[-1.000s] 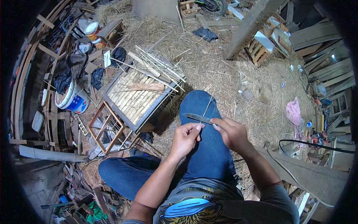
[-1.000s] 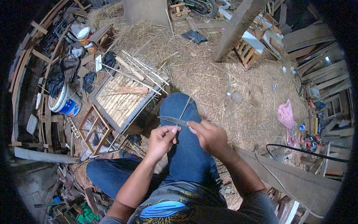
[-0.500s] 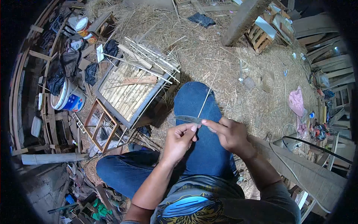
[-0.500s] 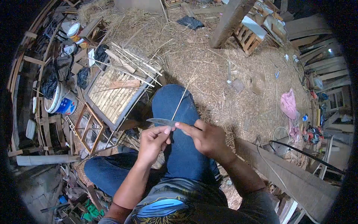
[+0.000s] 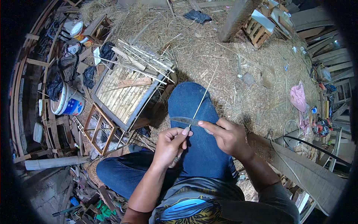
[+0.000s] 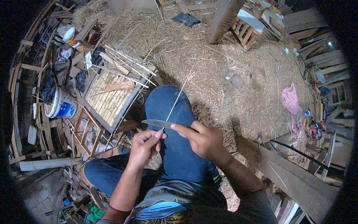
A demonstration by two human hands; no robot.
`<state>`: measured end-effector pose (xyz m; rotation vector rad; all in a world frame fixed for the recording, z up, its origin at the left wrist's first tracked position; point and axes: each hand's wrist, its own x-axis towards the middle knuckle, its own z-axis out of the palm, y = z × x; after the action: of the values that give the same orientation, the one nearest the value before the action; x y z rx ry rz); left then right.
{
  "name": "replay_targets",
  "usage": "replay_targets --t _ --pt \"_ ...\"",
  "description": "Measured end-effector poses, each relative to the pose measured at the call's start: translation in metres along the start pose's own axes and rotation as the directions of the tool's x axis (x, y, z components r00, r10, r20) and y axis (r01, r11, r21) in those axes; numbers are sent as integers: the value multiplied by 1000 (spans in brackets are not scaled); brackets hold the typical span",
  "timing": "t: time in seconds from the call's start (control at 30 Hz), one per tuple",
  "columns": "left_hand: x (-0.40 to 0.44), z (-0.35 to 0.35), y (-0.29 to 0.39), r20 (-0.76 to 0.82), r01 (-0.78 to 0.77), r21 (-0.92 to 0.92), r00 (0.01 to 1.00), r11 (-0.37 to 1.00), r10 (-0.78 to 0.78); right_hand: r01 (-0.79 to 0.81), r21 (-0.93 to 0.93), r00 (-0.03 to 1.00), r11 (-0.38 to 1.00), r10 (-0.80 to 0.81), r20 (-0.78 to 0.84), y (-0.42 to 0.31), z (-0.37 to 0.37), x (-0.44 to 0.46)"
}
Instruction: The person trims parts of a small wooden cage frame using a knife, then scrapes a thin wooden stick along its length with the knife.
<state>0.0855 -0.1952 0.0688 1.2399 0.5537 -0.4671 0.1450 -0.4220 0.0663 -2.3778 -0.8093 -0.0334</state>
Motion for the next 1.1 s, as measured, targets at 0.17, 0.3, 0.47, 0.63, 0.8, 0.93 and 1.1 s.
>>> replay_targets --t 0.17,0.3,0.47,0.63,0.8,0.93,1.1 --pt "-2 2 -6 -26 -3 -45 1000 999 2 33 -29 999 999 -34 -30 0 -1 -1" --pt "-1 8 -2 -75 -2 -37 997 999 0 31 -17 999 999 -31 -17 -1 -5 1" --pt "1 14 2 -63 4 -21 998 1000 -5 6 2 998 1000 -6 67 2 -9 0" --pt "3 21 5 -12 3 116 1000 993 -1 10 7 999 1000 -10 51 10 -7 -3" --pt "5 24 2 7 14 80 1000 997 -14 24 20 997 999 -26 79 15 -8 -6" --pt "7 25 -9 7 -47 63 999 997 47 22 29 996 999 -24 87 14 -10 -5" --pt "8 30 -24 -40 -164 83 985 983 168 40 7 997 999 -41 63 11 -10 -4"
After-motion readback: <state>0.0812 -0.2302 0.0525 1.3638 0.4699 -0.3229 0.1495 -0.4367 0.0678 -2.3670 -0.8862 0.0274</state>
